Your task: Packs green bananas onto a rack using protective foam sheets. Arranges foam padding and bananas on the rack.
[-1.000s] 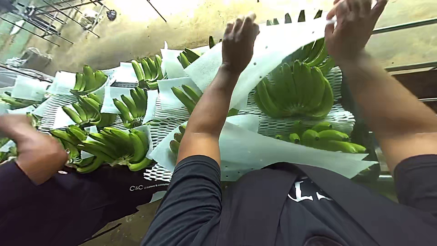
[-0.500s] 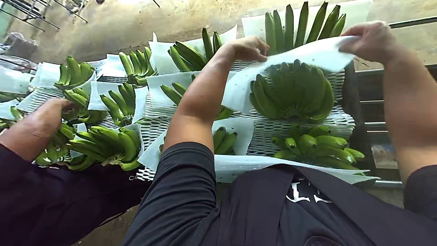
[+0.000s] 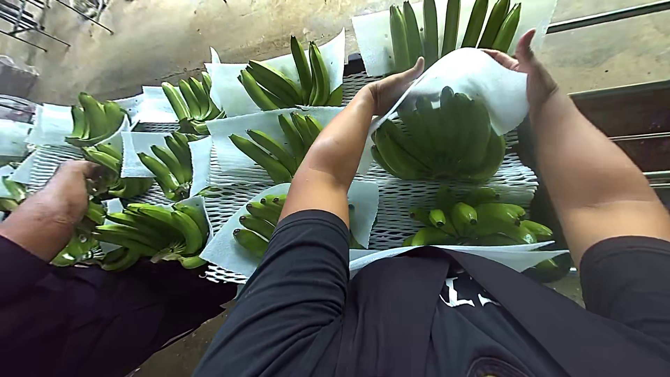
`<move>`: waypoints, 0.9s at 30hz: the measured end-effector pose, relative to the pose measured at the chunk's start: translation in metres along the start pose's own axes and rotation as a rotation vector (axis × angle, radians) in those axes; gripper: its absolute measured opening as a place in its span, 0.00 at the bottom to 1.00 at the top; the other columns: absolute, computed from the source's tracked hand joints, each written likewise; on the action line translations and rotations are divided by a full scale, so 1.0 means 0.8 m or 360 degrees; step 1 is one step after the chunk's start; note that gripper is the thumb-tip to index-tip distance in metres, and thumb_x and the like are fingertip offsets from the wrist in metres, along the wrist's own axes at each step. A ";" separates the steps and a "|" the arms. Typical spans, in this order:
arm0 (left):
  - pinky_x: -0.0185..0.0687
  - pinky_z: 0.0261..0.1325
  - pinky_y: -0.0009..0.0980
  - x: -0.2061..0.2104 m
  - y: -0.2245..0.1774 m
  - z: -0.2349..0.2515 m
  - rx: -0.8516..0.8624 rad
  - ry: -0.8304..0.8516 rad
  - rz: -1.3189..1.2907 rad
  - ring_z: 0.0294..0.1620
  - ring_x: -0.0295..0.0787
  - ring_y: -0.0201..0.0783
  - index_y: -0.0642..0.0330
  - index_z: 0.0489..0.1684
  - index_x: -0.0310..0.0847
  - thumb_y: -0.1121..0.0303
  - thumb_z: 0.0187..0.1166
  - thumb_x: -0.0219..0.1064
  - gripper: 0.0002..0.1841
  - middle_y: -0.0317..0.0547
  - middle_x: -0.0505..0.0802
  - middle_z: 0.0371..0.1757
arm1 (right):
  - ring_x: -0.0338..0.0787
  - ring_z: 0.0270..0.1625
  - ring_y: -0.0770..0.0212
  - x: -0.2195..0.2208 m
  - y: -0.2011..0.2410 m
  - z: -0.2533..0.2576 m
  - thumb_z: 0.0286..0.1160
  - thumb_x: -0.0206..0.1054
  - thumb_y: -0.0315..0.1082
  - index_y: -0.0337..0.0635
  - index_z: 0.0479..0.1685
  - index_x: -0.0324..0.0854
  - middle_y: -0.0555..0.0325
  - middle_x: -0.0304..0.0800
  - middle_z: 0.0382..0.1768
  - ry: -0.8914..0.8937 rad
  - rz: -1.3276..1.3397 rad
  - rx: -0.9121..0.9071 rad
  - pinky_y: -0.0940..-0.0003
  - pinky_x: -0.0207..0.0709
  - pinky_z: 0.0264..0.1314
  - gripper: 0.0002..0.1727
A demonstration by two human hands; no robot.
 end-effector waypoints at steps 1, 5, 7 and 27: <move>0.83 0.47 0.28 -0.002 0.004 -0.005 -0.0016 -0.0006 0.0008 0.41 0.86 0.27 0.48 0.51 0.79 0.38 0.90 0.17 0.39 0.34 0.89 0.39 | 0.82 0.69 0.74 0.016 0.005 -0.001 0.89 0.15 0.62 0.47 0.85 0.63 0.63 0.84 0.70 -0.0071 0.0129 0.0071 0.74 0.75 0.74 0.44; 0.85 0.49 0.30 -0.006 0.012 -0.017 -0.0144 -0.0018 -0.0036 0.44 0.88 0.29 0.47 0.58 0.80 0.35 0.88 0.17 0.41 0.35 0.91 0.42 | 0.83 0.68 0.75 0.021 -0.010 -0.026 0.96 0.44 0.34 0.39 0.83 0.67 0.58 0.84 0.71 -0.0269 -0.0097 0.0124 0.79 0.75 0.73 0.23; 0.84 0.47 0.31 -0.017 0.016 -0.022 -0.0146 -0.0002 -0.0069 0.43 0.88 0.30 0.48 0.58 0.80 0.34 0.87 0.17 0.43 0.36 0.90 0.41 | 0.87 0.57 0.78 0.015 -0.020 -0.018 0.95 0.48 0.41 0.42 0.72 0.77 0.63 0.90 0.59 -0.0225 -0.0134 0.0184 0.82 0.80 0.63 0.20; 0.85 0.54 0.39 0.040 0.137 -0.085 -0.0171 -0.1043 -0.1054 0.50 0.88 0.38 0.57 0.61 0.79 0.41 0.93 0.27 0.36 0.47 0.90 0.49 | 0.81 0.46 0.87 0.044 -0.021 -0.037 0.98 0.33 0.42 0.41 0.69 0.72 0.64 0.83 0.47 -0.0117 -0.0361 0.0657 0.90 0.75 0.50 0.24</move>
Point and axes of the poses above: each hand's wrist, its own z-axis towards the middle knuckle, its own x-axis out of the palm, y = z × x, the point moved 2 cm from there along z, towards the middle knuckle
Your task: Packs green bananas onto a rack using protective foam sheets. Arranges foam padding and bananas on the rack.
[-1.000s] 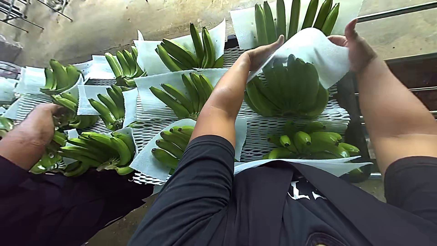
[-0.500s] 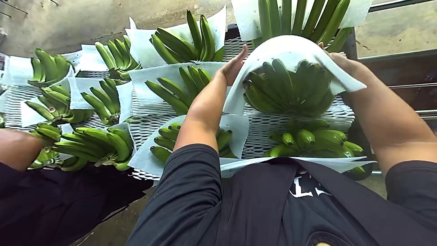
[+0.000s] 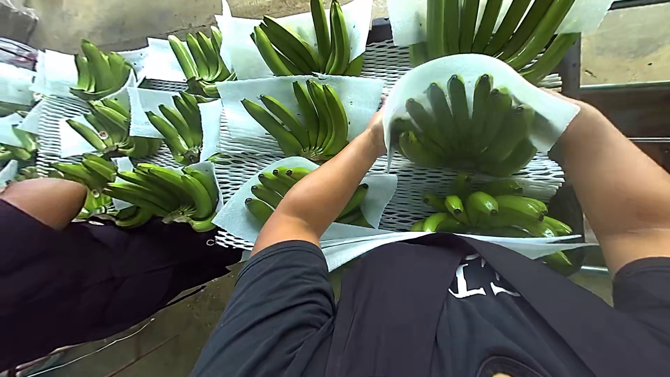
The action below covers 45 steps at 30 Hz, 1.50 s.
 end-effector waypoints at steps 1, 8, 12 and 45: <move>0.86 0.50 0.41 0.000 0.009 -0.001 -0.0005 0.0025 -0.0107 0.46 0.88 0.39 0.55 0.58 0.79 0.37 0.91 0.26 0.38 0.46 0.90 0.45 | 0.85 0.48 0.85 -0.005 -0.017 0.001 0.98 0.35 0.42 0.43 0.70 0.72 0.64 0.87 0.48 0.0035 0.0155 -0.0037 0.89 0.79 0.52 0.22; 0.85 0.52 0.48 0.017 0.017 0.009 -0.0025 0.0017 0.0176 0.51 0.89 0.45 0.58 0.64 0.79 0.34 0.89 0.26 0.42 0.52 0.91 0.51 | 0.85 0.48 0.76 -0.020 -0.083 0.023 0.92 0.51 0.40 0.46 0.66 0.78 0.66 0.86 0.47 -0.0080 0.0023 -0.0158 0.74 0.83 0.53 0.16; 0.80 0.66 0.51 0.058 -0.036 -0.023 0.0065 0.0267 0.0893 0.67 0.84 0.48 0.60 0.76 0.74 0.37 0.91 0.23 0.43 0.58 0.86 0.68 | 0.80 0.38 0.83 0.003 -0.061 -0.010 0.93 0.45 0.34 0.47 0.55 0.77 0.72 0.80 0.37 -0.0216 -0.0073 -0.0166 0.84 0.77 0.42 0.13; 0.89 0.50 0.48 -0.013 0.018 -0.053 0.0108 -0.0009 0.1055 0.47 0.92 0.53 0.68 0.74 0.70 0.67 0.82 0.65 0.24 0.67 0.89 0.57 | 0.86 0.68 0.39 0.023 -0.084 -0.121 0.80 0.69 0.30 0.39 0.93 0.48 0.33 0.67 0.83 -0.0700 -0.0622 -0.0603 0.46 0.79 0.70 0.43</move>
Point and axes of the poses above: each hand's wrist, its own z-axis towards the middle knuckle, its own x-axis out of the palm, y = z × x, the point moved 2 cm from there along z, towards the middle knuckle
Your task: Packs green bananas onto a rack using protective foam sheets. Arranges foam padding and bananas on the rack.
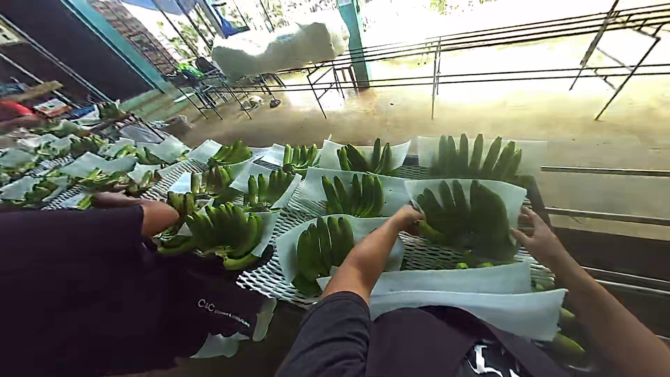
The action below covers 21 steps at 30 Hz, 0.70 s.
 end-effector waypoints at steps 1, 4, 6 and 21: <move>0.89 0.48 0.48 0.002 0.007 0.000 0.0061 0.0024 0.0046 0.46 0.91 0.53 0.67 0.76 0.69 0.70 0.81 0.65 0.25 0.66 0.88 0.57 | 0.86 0.69 0.39 -0.001 -0.001 0.000 0.80 0.69 0.29 0.40 0.94 0.47 0.33 0.66 0.84 0.0028 0.0003 0.0010 0.46 0.79 0.70 0.44; 0.88 0.48 0.50 0.005 0.025 -0.010 0.0212 0.0051 0.0128 0.48 0.90 0.52 0.60 0.85 0.63 0.75 0.79 0.63 0.31 0.65 0.85 0.65 | 0.85 0.69 0.38 0.003 -0.007 -0.002 0.81 0.67 0.28 0.42 0.95 0.45 0.33 0.65 0.84 0.0075 -0.0017 0.0044 0.46 0.79 0.69 0.44; 0.87 0.50 0.52 0.006 0.030 -0.014 0.0266 -0.0013 0.0312 0.51 0.90 0.54 0.58 0.88 0.59 0.76 0.77 0.63 0.34 0.65 0.83 0.69 | 0.85 0.69 0.36 0.003 -0.001 -0.010 0.82 0.67 0.29 0.36 0.90 0.56 0.30 0.67 0.83 0.0137 -0.0134 -0.0049 0.45 0.79 0.71 0.37; 0.70 0.81 0.46 0.062 0.064 -0.182 0.1353 0.0674 0.0888 0.75 0.82 0.52 0.70 0.71 0.81 0.65 0.89 0.59 0.21 0.63 0.88 0.69 | 0.94 0.54 0.44 0.007 0.055 -0.141 0.73 0.68 0.22 0.41 0.64 0.88 0.43 0.95 0.51 0.1077 -0.0349 -0.0749 0.37 0.82 0.63 0.19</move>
Point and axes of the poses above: each hand's wrist, its own z-axis towards the middle knuckle, its own x-axis out of the palm, y = z × x, the point moved 2 cm from there along z, towards the middle knuckle
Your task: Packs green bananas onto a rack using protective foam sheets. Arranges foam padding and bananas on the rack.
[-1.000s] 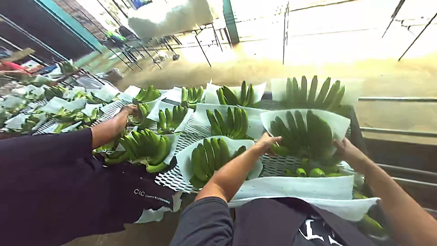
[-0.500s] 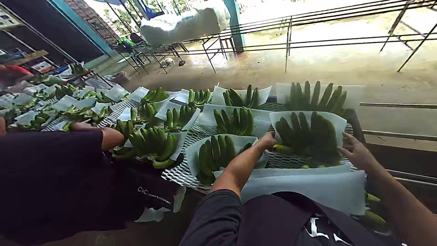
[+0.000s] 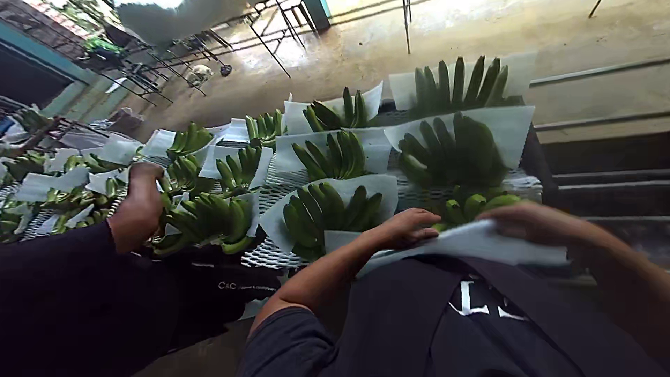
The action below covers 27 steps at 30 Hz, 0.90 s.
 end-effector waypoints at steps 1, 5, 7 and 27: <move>0.73 0.79 0.44 0.004 -0.002 0.002 -0.0098 0.0181 -0.0205 0.72 0.84 0.47 0.71 0.73 0.79 0.65 0.90 0.57 0.21 0.62 0.88 0.68 | 0.94 0.54 0.46 -0.013 0.002 0.000 0.79 0.66 0.25 0.41 0.64 0.88 0.44 0.95 0.51 -0.0041 -0.0002 0.0033 0.40 0.82 0.63 0.17; 0.79 0.64 0.29 0.014 -0.004 0.011 -0.0286 0.0339 -0.0726 0.59 0.85 0.29 0.71 0.78 0.72 0.66 0.90 0.55 0.23 0.55 0.88 0.66 | 0.94 0.54 0.60 -0.037 0.004 -0.003 0.89 0.57 0.29 0.42 0.69 0.85 0.53 0.96 0.53 0.0086 0.0068 0.0111 0.54 0.84 0.65 0.18; 0.77 0.67 0.29 0.012 -0.008 0.014 -0.0280 0.0291 -0.0865 0.63 0.83 0.28 0.69 0.77 0.74 0.62 0.91 0.51 0.24 0.51 0.86 0.69 | 0.93 0.56 0.63 -0.043 0.007 -0.006 0.92 0.51 0.31 0.40 0.66 0.87 0.54 0.95 0.55 0.0198 0.0225 0.0110 0.59 0.82 0.68 0.19; 0.84 0.58 0.56 -0.106 -0.084 0.086 -0.0391 -0.0806 0.1184 0.65 0.90 0.58 0.66 0.80 0.75 0.82 0.78 0.56 0.27 0.58 0.86 0.74 | 0.86 0.68 0.54 -0.049 -0.090 -0.022 0.70 0.72 0.26 0.40 0.93 0.43 0.39 0.71 0.80 -0.1208 0.0475 0.0587 0.59 0.83 0.66 0.51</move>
Point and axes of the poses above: each hand's wrist, its own z-axis towards the middle knuckle, its own x-axis out of the palm, y = z × x, the point moved 2 cm from there along z, towards the middle knuckle
